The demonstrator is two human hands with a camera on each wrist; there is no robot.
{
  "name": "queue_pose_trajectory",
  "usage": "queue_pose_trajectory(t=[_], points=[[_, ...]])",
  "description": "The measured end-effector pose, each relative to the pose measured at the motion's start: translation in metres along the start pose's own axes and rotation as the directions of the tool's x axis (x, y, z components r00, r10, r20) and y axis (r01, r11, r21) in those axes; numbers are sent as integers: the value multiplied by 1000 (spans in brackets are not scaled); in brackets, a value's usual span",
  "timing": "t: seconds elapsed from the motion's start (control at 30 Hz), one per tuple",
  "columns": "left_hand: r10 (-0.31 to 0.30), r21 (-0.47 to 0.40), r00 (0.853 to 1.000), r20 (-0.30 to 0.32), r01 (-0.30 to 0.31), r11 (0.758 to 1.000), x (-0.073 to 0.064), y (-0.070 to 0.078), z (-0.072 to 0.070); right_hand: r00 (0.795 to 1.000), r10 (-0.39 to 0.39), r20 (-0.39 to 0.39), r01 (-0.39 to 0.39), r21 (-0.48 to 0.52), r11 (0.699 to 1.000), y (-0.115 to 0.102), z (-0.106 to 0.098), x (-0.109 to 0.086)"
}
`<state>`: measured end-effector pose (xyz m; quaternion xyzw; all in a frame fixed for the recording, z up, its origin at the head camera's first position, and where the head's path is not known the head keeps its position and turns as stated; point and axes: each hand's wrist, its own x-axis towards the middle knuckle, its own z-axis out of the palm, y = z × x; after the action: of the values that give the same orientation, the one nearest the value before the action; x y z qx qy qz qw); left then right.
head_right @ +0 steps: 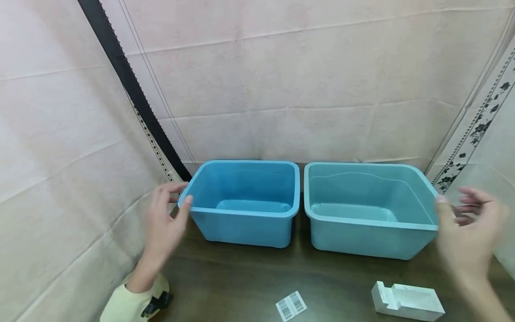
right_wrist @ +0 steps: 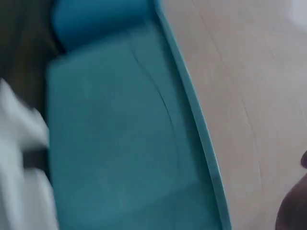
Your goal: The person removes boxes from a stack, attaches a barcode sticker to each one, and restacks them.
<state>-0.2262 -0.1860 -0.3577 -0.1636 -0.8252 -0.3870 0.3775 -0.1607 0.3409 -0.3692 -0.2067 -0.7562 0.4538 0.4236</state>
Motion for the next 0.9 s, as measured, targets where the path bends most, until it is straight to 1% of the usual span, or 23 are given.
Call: queue_pose_trajectory(t=[0.03,0.07,0.1,0.13,0.17,0.2,0.23,0.27,0.3,0.33,0.37,0.4,0.43,0.5,0.53,0.57,0.6,0.63,0.67,0.7,0.77,0.83,0.9], points=[[95,-16,995,4,-95,995,-5,12,5,995,-101,21,100,29,995,-7,3,-13],[179,-27,984,19,-178,984,-11,23,10,978,-201,55,197,65,978,-14,6,-26],[251,-41,967,43,-249,968,-17,34,15,950,-295,100,284,111,952,-19,10,-38],[310,-47,948,78,-307,951,-24,44,21,907,-394,150,372,155,915,-23,14,-51],[333,-55,932,139,-329,943,-32,54,27,856,-479,196,445,194,874,-27,20,-64],[345,-58,913,218,-341,938,-39,62,34,798,-543,263,500,214,839,-29,24,-78],[333,-68,887,319,-329,942,-47,69,41,733,-591,336,543,235,806,-29,29,-90],[299,-67,853,428,-300,951,-54,74,48,677,-601,425,551,248,797,-29,35,-102],[257,-57,806,534,-269,961,-61,77,56,615,-587,526,547,251,799,-27,40,-113],[211,-38,749,628,-241,970,-68,79,64,549,-541,637,522,245,817,-25,45,-123],[153,-10,687,710,-207,978,-74,80,73,478,-465,745,481,221,848,-21,50,-131],[112,9,624,774,-188,982,-79,80,81,400,-378,835,450,180,875,-16,54,-137],[72,35,568,820,-176,984,-83,79,89,318,-303,898,420,153,894,-10,58,-141],[6,93,481,877,-182,979,-93,76,103,174,-186,967,373,110,921,3,67,-146],[-26,124,448,894,-192,974,-97,75,109,121,-147,982,353,95,931,9,71,-148],[-57,154,418,907,-203,967,-101,74,115,86,-131,988,347,94,933,15,75,-150],[-79,177,390,917,-222,959,-105,73,120,62,-125,990,346,96,933,21,78,-152],[-97,197,368,925,-242,950,-109,72,124,41,-110,993,341,89,936,25,81,-153],[-109,210,352,930,-263,942,-112,72,129,30,-95,995,337,80,938,28,83,-154],[-117,221,340,933,-285,933,-115,72,132,22,-83,996,340,70,938,31,85,-155],[-117,228,330,937,-320,919,-120,71,137,18,-72,997,350,61,935,32,88,-158],[-115,234,332,936,-347,908,-124,71,139,19,-84,996,365,72,928,31,91,-162],[-123,246,336,934,-353,902,-126,70,137,21,-120,993,388,103,916,29,95,-168]])
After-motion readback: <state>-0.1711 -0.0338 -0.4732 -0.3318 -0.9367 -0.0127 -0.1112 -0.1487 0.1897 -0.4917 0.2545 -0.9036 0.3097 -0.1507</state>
